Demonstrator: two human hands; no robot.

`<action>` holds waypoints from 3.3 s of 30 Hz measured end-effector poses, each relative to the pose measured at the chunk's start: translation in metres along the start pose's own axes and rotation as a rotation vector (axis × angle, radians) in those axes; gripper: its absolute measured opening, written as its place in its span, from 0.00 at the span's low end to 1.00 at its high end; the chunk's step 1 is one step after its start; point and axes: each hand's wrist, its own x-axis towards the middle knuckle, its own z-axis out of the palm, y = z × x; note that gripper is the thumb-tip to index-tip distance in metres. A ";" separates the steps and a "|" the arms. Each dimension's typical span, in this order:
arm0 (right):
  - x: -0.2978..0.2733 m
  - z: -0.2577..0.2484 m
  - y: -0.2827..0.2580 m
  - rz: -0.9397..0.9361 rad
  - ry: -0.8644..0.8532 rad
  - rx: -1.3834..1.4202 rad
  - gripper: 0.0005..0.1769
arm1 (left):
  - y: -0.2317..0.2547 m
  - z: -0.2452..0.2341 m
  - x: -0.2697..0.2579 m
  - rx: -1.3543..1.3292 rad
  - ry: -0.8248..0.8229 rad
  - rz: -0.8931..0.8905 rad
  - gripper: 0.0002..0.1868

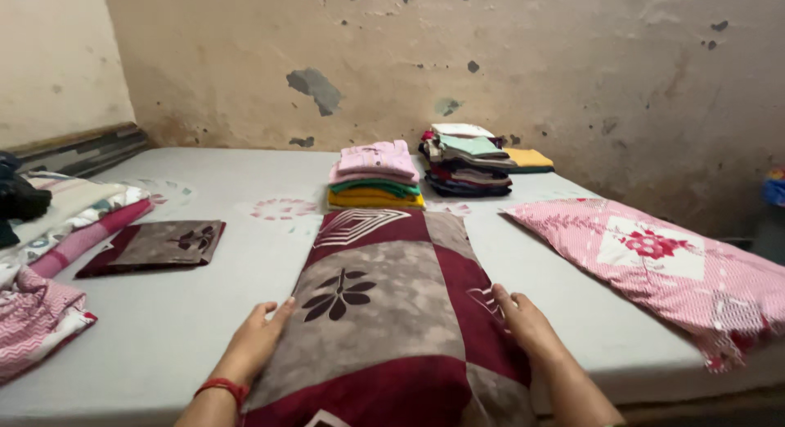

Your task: The person folds a maroon and white patterned pillowcase around a pillow, then removes it and folds a pink floral pillowcase around the same pillow. The person smooths and aligns the fabric edges while folding each pillowcase.

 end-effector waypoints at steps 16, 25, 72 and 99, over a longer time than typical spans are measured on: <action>0.015 -0.135 -0.018 -0.173 0.013 -0.445 0.33 | 0.082 0.051 -0.091 0.184 -0.166 0.331 0.45; 0.006 -0.083 -0.084 -0.564 0.201 -0.722 0.43 | 0.137 0.104 -0.077 0.249 0.041 1.016 0.33; 0.159 -0.227 0.097 -0.181 0.588 -1.197 0.21 | 0.231 0.452 -0.049 0.141 -0.862 0.757 0.32; -0.118 -0.100 -0.221 -1.334 0.821 -0.356 0.28 | 0.324 0.172 0.016 -1.440 -0.487 0.516 0.15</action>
